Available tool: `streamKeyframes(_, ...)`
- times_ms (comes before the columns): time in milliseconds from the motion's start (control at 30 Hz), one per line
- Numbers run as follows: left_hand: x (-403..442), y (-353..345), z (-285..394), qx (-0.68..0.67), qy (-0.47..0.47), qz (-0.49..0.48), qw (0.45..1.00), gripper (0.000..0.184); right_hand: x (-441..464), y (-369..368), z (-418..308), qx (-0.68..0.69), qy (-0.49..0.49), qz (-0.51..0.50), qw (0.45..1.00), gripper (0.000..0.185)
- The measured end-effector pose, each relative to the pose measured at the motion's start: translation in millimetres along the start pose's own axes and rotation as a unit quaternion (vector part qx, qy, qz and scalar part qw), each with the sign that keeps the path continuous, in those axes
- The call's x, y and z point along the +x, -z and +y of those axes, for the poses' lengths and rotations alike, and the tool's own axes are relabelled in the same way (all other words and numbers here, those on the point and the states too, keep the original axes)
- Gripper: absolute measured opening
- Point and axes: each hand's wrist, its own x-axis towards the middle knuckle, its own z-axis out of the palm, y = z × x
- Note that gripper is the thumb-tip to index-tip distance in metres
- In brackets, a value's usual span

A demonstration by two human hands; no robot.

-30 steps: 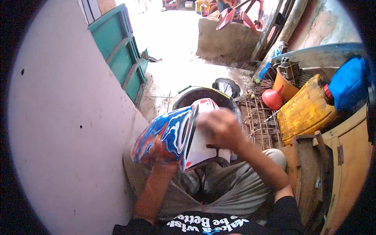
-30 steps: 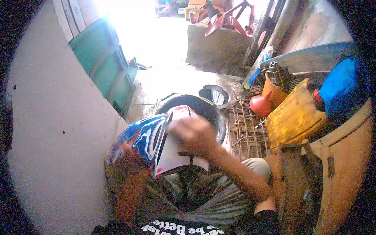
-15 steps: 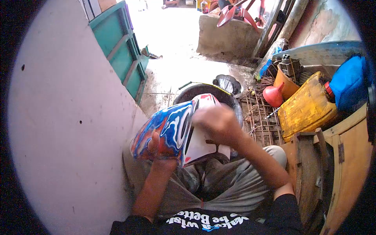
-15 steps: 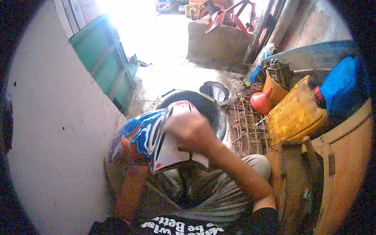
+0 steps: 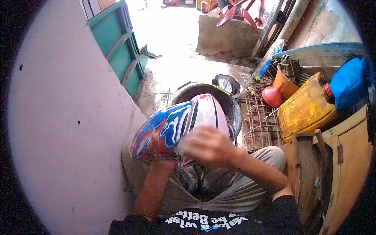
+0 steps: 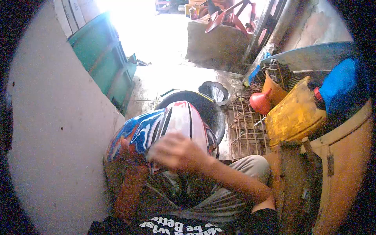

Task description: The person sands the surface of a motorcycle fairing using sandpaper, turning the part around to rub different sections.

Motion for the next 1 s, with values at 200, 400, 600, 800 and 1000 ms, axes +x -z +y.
streamKeyframes(200, -1.7, -36.6, 2.1, 0.007, -0.004, 0.047, 0.999, 0.100, -10.1, 15.0, 55.8, -0.129, -0.188, -0.010, 0.974, 0.018)
streamKeyframes(400, -1.2, -20.6, -0.7, 0.026, -0.023, 0.041, 0.999, 0.099, -0.3, 5.4, 20.6, -0.009, -0.036, 0.015, 0.999, 0.018)
streamKeyframes(600, -4.2, -10.3, -3.4, -0.001, -0.015, 0.041, 0.999, 0.096, -3.7, 4.3, 13.5, -0.046, -0.079, -0.005, 0.996, 0.020)
streamKeyframes(800, -0.9, -24.3, 2.5, -0.067, -0.003, -0.015, 0.998, 0.098, -3.8, 17.9, 46.3, -0.096, -0.188, -0.007, 0.978, 0.014)
streamKeyframes(1000, -4.5, -25.9, 6.8, -0.013, 0.021, 0.032, 0.999, 0.100, 9.6, 4.3, -12.3, 0.050, 0.080, -0.011, 0.995, 0.018)
